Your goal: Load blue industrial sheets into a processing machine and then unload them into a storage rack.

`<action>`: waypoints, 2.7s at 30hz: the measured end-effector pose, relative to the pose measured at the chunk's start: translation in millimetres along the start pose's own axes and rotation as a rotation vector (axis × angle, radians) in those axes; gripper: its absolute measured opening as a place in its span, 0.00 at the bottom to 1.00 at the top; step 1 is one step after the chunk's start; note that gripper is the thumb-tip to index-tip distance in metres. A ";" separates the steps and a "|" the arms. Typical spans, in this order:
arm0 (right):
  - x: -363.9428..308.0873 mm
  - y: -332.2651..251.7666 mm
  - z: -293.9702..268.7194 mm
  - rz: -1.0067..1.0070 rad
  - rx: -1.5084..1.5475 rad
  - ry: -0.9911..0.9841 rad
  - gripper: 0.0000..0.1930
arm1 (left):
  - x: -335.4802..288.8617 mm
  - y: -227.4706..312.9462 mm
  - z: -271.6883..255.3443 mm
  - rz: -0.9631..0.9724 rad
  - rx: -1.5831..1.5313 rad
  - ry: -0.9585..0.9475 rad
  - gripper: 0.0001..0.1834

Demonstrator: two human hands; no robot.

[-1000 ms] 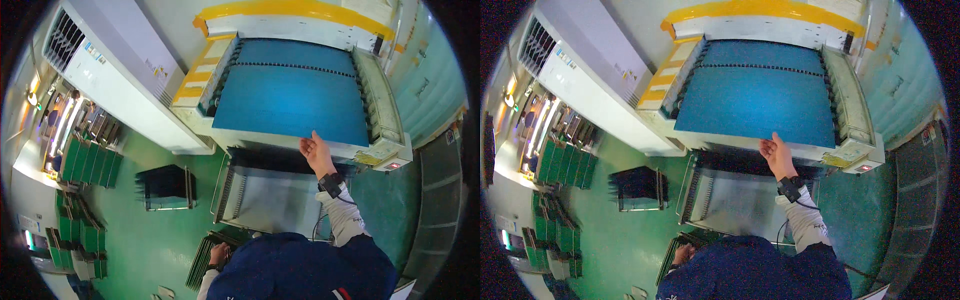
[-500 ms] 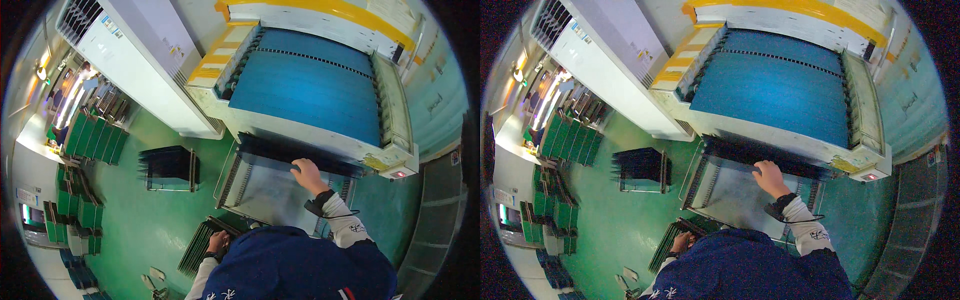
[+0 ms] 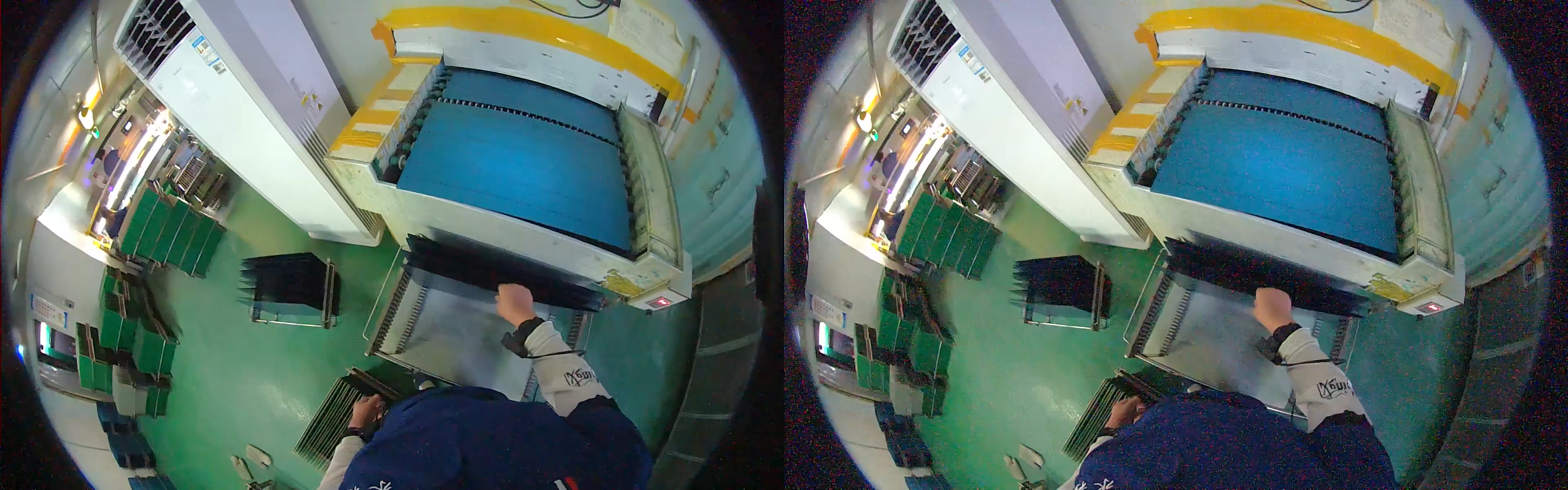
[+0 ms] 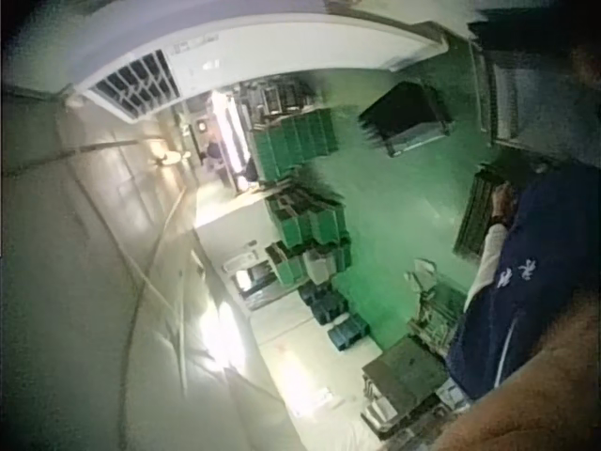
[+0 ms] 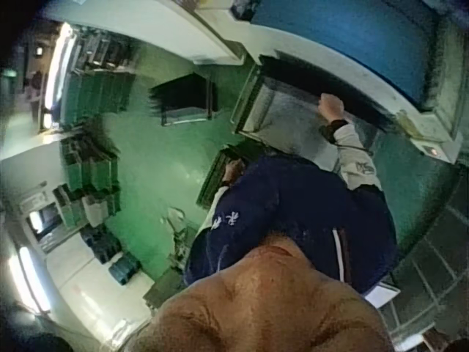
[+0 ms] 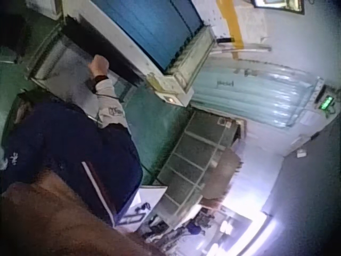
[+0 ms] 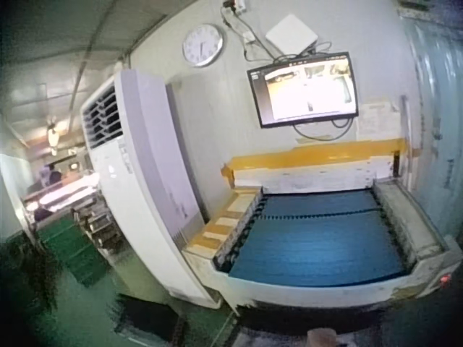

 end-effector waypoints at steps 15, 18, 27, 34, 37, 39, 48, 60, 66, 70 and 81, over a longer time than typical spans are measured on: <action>-5.2 -9.9 3.7 -0.017 -0.059 0.055 0.09 | -21.4 6.7 -6.5 -0.222 -0.222 0.114 0.12; -11.3 -11.8 -2.4 0.010 -0.036 0.015 0.09 | -19.4 3.9 -11.0 -0.133 -0.270 0.088 0.12; -6.6 -8.3 -6.4 0.090 -0.053 0.072 0.09 | 14.0 -80.4 -20.7 -0.291 -0.709 0.012 0.12; -2.6 -1.2 -12.0 0.114 -0.061 0.120 0.08 | 29.8 -76.3 -18.9 -0.220 -0.444 -0.002 0.11; 1.0 -7.4 -17.3 0.106 -0.055 0.134 0.07 | 30.5 -95.9 -14.0 -0.338 -0.843 -0.047 0.12; 0.6 -2.8 -16.9 0.118 -0.052 0.142 0.07 | 30.9 -81.6 -14.7 -0.205 -0.612 -0.054 0.12; 4.8 0.2 -13.4 0.139 -0.052 0.126 0.08 | 38.0 -79.0 -17.1 -0.174 -0.468 -0.097 0.12; 3.3 -1.0 -18.5 0.121 -0.049 0.125 0.08 | 29.4 -76.7 -11.6 -0.328 -0.589 -0.031 0.13; 1.3 -4.1 -24.0 0.104 -0.039 0.174 0.06 | 25.3 -40.3 -11.5 -0.023 -0.138 -0.092 0.13; -0.6 4.5 -17.1 0.130 -0.057 0.135 0.07 | 11.0 -10.4 -4.6 -0.113 -0.114 -0.009 0.13; 1.3 -0.4 -18.8 0.123 -0.060 0.116 0.07 | 11.1 -30.4 -9.1 -0.215 -0.217 0.020 0.13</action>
Point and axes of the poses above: each hand's wrist, its own x-axis towards the middle knuckle, its own z-axis out of the palm, y = z × x, the point moved 10 cm from there along x, towards the middle knuckle, and after that the axes turned 15 degrees about -x, right-handed, at the moved point
